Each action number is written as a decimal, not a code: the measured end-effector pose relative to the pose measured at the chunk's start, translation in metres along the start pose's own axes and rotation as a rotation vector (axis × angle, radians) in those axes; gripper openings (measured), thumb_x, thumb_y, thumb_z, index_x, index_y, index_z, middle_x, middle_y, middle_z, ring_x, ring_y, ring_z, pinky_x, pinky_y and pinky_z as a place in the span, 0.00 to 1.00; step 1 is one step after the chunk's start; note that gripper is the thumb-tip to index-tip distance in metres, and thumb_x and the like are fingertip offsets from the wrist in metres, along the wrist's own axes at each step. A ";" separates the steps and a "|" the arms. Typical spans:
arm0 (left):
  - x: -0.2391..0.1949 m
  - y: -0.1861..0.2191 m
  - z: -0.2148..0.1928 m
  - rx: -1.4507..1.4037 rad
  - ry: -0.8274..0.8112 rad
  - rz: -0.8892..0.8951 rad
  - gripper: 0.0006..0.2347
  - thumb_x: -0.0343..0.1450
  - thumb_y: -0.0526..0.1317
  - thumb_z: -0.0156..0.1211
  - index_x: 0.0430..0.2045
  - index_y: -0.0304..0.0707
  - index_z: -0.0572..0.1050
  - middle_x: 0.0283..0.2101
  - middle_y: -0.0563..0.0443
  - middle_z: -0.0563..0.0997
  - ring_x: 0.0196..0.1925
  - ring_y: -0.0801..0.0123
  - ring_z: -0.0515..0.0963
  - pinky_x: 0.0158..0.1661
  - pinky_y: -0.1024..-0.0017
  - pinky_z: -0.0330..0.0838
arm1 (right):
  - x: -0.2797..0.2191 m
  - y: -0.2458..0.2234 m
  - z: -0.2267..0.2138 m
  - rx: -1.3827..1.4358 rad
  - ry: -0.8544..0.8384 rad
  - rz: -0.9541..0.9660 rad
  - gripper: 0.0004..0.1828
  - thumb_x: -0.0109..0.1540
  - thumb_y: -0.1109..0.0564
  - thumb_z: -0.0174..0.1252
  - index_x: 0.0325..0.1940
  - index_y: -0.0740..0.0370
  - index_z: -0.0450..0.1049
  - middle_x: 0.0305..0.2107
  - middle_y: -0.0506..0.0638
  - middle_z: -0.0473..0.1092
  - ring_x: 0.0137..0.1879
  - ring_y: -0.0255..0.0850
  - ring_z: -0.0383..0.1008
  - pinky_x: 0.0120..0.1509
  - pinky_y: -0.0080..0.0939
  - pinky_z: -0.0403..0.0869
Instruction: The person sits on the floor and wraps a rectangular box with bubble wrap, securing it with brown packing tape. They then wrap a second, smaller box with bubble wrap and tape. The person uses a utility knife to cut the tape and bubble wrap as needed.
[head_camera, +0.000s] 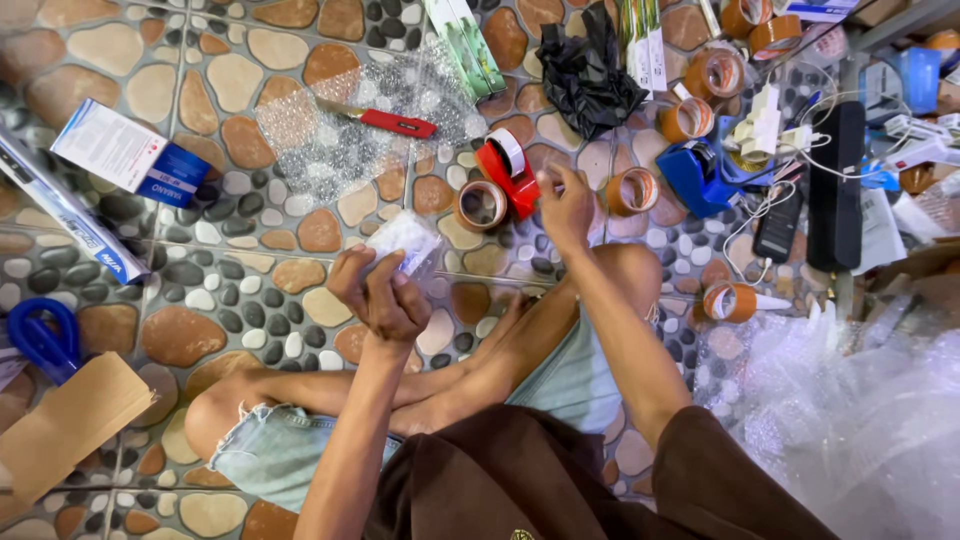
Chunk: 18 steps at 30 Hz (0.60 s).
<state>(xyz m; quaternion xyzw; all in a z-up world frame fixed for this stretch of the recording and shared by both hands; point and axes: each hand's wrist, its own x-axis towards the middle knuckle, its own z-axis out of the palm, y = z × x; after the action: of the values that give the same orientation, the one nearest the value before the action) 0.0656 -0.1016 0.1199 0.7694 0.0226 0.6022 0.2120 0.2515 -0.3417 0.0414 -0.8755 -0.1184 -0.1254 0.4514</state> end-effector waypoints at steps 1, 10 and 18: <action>0.000 0.003 0.005 -0.023 0.004 -0.002 0.13 0.78 0.41 0.47 0.37 0.33 0.81 0.45 0.40 0.72 0.47 0.47 0.76 0.50 0.55 0.76 | 0.008 0.042 0.001 -0.207 -0.169 0.131 0.17 0.69 0.42 0.62 0.52 0.55 0.82 0.42 0.59 0.77 0.50 0.61 0.79 0.56 0.57 0.75; 0.003 0.023 0.033 -0.269 0.090 -0.113 0.09 0.71 0.29 0.52 0.41 0.34 0.60 0.40 0.41 0.71 0.45 0.47 0.73 0.49 0.53 0.71 | 0.003 0.086 0.013 -0.014 -0.234 0.490 0.09 0.59 0.49 0.66 0.38 0.54 0.83 0.35 0.53 0.76 0.45 0.50 0.81 0.49 0.47 0.81; -0.003 0.021 0.036 -0.255 0.116 -0.169 0.12 0.69 0.26 0.52 0.32 0.44 0.55 0.35 0.48 0.69 0.42 0.51 0.72 0.47 0.58 0.68 | -0.017 0.109 0.002 -0.473 -0.426 0.539 0.14 0.60 0.46 0.67 0.41 0.56 0.83 0.37 0.63 0.79 0.52 0.65 0.79 0.57 0.62 0.79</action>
<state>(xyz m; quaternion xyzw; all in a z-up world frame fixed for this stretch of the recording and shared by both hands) 0.0939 -0.1326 0.1179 0.6956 0.0227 0.6234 0.3564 0.2702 -0.4034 -0.0480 -0.9611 0.0561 0.1573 0.2201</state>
